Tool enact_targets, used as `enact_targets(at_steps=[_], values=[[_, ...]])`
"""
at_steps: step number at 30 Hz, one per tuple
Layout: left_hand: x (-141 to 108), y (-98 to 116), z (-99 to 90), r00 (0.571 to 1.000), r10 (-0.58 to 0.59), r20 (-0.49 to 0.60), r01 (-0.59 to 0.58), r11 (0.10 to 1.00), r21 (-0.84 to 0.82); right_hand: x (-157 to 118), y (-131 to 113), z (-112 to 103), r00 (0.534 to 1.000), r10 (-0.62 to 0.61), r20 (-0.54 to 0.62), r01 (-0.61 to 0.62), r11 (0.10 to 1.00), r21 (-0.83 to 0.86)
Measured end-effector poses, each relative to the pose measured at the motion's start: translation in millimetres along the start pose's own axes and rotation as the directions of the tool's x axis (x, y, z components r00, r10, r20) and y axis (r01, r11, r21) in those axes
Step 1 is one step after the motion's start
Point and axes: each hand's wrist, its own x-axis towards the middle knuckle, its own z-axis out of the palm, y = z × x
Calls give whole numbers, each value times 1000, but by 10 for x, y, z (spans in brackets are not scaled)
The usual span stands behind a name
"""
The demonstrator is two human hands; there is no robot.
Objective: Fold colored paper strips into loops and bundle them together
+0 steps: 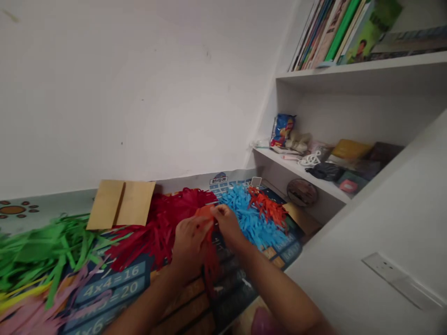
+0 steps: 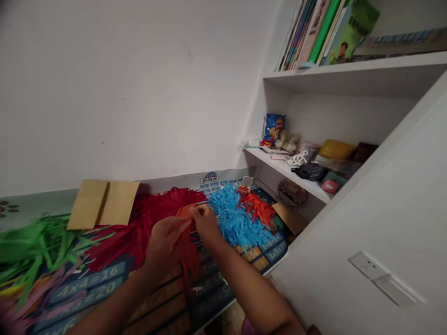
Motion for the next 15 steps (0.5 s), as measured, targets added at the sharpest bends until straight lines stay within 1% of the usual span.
enact_targets(at_steps=[2, 3, 4, 5, 7, 9, 10, 11, 12, 13, 14, 15], values=[[6, -123, -43, 998, -57, 29, 56, 998, 31, -375, -38, 49, 997, -70, -20, 69, 997, -25], [10, -197, -110, 996, -71, 57, 68, 996, 57, -584, -33, 96, 994, -113, 8, 114, 993, -32], [12, -274, -212, 993, -81, 88, 73, 994, 87, -785, -12, 160, 968, -225, 110, 232, 971, -63], [12, -348, -350, 989, -91, 114, 78, 990, 120, -964, 19, 242, 925, -291, 245, 314, 948, -57], [3, -461, -725, 982, -102, 157, 66, 973, 219, -1224, 72, 461, 859, -316, 403, 349, 937, -11], [-16, -497, -1184, 969, -93, 230, 5, 934, 358, -1357, 60, 732, 803, -291, 520, 296, 952, 76], [-30, -480, -1418, 951, -91, 295, -46, 903, 426, -1391, 23, 871, 778, -286, 559, 268, 956, 117], [-53, -442, -1637, 923, -100, 371, -100, 869, 484, -1411, -30, 1003, 759, -280, 588, 242, 960, 144], [-89, -387, -1831, 889, -121, 442, -147, 838, 525, -1426, -93, 1124, 752, -272, 601, 222, 962, 157], [-143, -321, -1987, 854, -157, 496, -170, 817, 552, -1436, -156, 1229, 754, -262, 603, 204, 965, 164], [-217, -253, -2098, 825, -194, 530, -175, 805, 566, -1445, -211, 1318, 762, -251, 597, 182, 968, 175], [-314, -189, -2159, 808, -223, 546, -166, 803, 573, -1449, -252, 1388, 769, -241, 592, 157, 969, 191]])
